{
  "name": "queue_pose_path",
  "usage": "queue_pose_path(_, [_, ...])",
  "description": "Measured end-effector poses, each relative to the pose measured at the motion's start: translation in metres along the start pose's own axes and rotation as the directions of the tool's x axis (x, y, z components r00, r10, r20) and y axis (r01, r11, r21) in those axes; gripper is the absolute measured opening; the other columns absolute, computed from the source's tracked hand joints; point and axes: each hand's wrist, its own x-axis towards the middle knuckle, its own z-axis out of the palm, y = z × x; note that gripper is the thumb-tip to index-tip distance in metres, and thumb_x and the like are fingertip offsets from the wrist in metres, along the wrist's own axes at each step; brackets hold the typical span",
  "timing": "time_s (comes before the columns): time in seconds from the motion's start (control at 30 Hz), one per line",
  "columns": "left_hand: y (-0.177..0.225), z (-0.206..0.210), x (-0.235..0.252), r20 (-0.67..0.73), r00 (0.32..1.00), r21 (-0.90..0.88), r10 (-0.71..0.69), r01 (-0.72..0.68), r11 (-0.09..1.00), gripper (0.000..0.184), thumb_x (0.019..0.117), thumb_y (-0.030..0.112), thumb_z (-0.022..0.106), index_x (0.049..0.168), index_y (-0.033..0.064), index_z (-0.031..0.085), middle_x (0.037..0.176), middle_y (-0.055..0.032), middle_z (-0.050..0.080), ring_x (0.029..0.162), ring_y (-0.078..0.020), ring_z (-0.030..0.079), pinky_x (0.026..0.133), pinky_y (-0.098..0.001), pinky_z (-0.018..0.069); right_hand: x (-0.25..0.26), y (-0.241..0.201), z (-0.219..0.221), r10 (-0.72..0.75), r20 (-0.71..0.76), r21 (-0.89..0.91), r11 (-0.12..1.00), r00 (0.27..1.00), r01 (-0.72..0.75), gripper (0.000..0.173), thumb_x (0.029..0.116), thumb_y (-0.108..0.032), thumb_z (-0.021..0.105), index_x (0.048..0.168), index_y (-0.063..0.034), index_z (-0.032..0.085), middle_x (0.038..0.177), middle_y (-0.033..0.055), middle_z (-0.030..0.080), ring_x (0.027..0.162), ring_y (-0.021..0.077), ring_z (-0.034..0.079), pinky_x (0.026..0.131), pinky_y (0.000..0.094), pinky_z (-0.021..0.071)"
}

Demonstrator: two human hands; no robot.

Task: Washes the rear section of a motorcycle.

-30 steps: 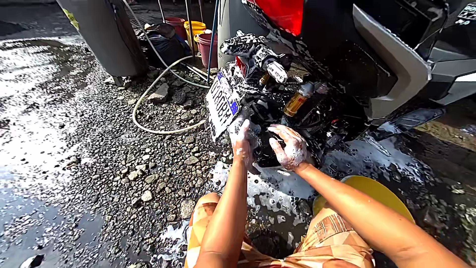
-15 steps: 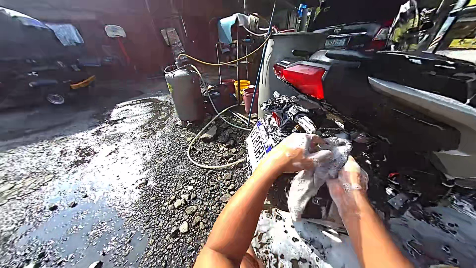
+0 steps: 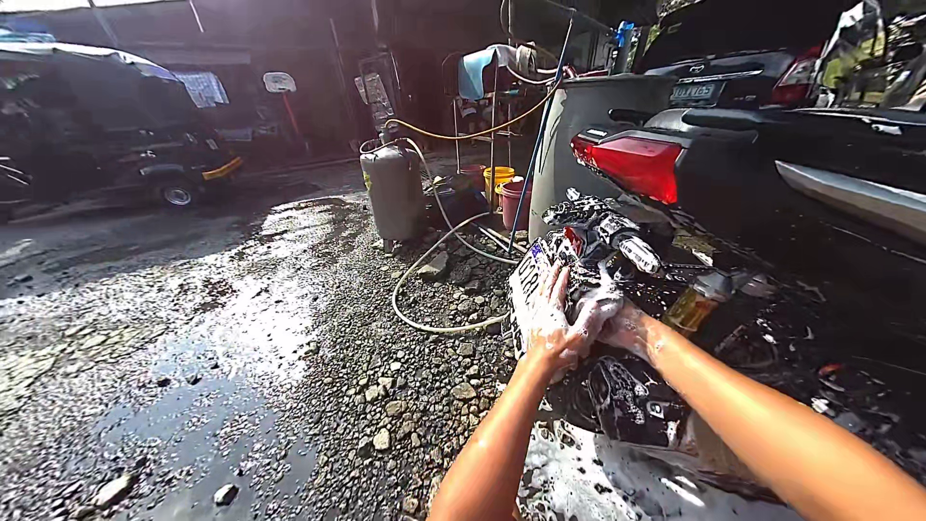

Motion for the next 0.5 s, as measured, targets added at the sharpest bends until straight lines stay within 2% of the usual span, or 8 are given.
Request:
queue_pose_path(0.07, [-0.001,0.001,-0.002,0.005,1.000,-0.036,0.009,-0.009,0.999,0.073,0.0986,0.058,0.049,0.157,0.0142,0.043,0.166,-0.0027,0.035,0.155,-0.0176,0.029,0.128,-0.0498,0.0215,0.008,0.001,0.005,-0.155,-0.122,-0.263,0.958,0.980,0.118,0.035,0.1127,-0.018,0.025,0.129,-0.0032,0.052,0.105,0.0060,0.064,0.093,0.0084,0.062,0.081,0.0271,0.0554])
queue_pose_path(0.1, [0.000,0.002,-0.003,0.006,1.000,-0.055,0.009,-0.009,0.998,0.071,0.0994,0.055,0.049,0.157,0.0137,0.043,0.166,-0.0031,0.035,0.155,-0.0174,0.029,0.128,-0.0482,0.0213,0.011,0.002,0.015,-0.208,-0.174,-0.408,0.905,0.963,0.121,0.034,0.1106,-0.008,0.032,0.137,0.0026,0.049,0.120,0.0119,0.061,0.105,0.0101,0.059,0.092,0.0262,0.0509])
queue_pose_path(0.13, [0.000,0.004,-0.003,0.001,1.000,-0.059,0.010,-0.010,0.998,0.068,0.1005,0.052,0.049,0.157,0.0141,0.044,0.166,-0.0029,0.036,0.155,-0.0169,0.029,0.128,-0.0473,0.0213,0.013,0.005,0.026,-0.208,-0.217,-0.476,0.875,0.954,0.082,0.036,0.1096,-0.005,0.036,0.142,0.0043,0.046,0.131,0.0156,0.058,0.116,0.0126,0.057,0.101,0.0274,0.0479])
queue_pose_path(0.2, [-0.005,0.008,-0.001,-0.038,0.999,-0.027,0.035,-0.036,0.999,0.059,0.1029,0.042,0.050,0.155,0.0142,0.047,0.164,-0.0038,0.039,0.153,-0.0171,0.032,0.128,-0.0450,0.0232,0.015,0.017,0.040,-0.117,-0.226,-0.509,0.861,0.967,-0.014,0.037,0.1101,-0.006,0.036,0.145,0.0042,0.042,0.137,0.0163,0.055,0.121,0.0131,0.055,0.104,0.0276,0.0456])
queue_pose_path(0.27, [-0.010,0.006,0.001,-0.078,0.995,0.032,0.062,-0.060,0.998,0.053,0.1015,0.028,0.054,0.153,0.0137,0.050,0.161,-0.0053,0.044,0.151,-0.0180,0.037,0.126,-0.0442,0.0266,0.019,0.017,0.037,-0.017,-0.160,-0.541,0.838,0.987,-0.074,0.037,0.1117,-0.012,0.036,0.144,0.0026,0.043,0.132,0.0154,0.057,0.114,0.0140,0.057,0.098,0.0295,0.0488])
queue_pose_path(0.37, [-0.012,0.003,0.000,-0.056,0.995,0.061,0.081,-0.077,0.995,0.052,0.1003,0.020,0.055,0.152,0.0141,0.051,0.161,-0.0049,0.044,0.152,-0.0190,0.036,0.126,-0.0445,0.0265,0.020,0.009,0.030,-0.015,-0.109,-0.369,0.929,0.994,-0.027,0.028,0.1094,-0.011,0.042,0.134,-0.0016,0.051,0.109,0.0083,0.062,0.093,0.0096,0.061,0.081,0.0272,0.0543])
queue_pose_path(0.47, [-0.021,0.007,-0.010,-0.022,0.993,0.016,0.120,-0.119,0.993,0.056,0.0998,0.017,0.055,0.155,0.0143,0.046,0.165,-0.0047,0.037,0.153,-0.0221,0.033,0.125,-0.0488,0.0281,0.010,-0.009,0.028,-0.069,-0.234,-0.316,0.949,0.970,-0.009,0.019,0.1065,-0.011,0.048,0.119,-0.0017,0.057,0.090,0.0051,0.058,0.075,0.0098,0.056,0.066,0.0278,0.0508])
queue_pose_path(0.5, [-0.023,0.008,-0.013,-0.004,0.993,0.003,0.122,-0.122,0.993,0.059,0.0998,0.017,0.056,0.157,0.0161,0.043,0.167,-0.0033,0.034,0.153,-0.0215,0.032,0.124,-0.0500,0.0294,0.012,-0.013,0.015,-0.119,-0.270,-0.291,0.956,0.956,0.037,0.024,0.1064,-0.017,0.048,0.122,-0.0016,0.058,0.093,0.0072,0.061,0.078,0.0125,0.058,0.069,0.0317,0.0528])
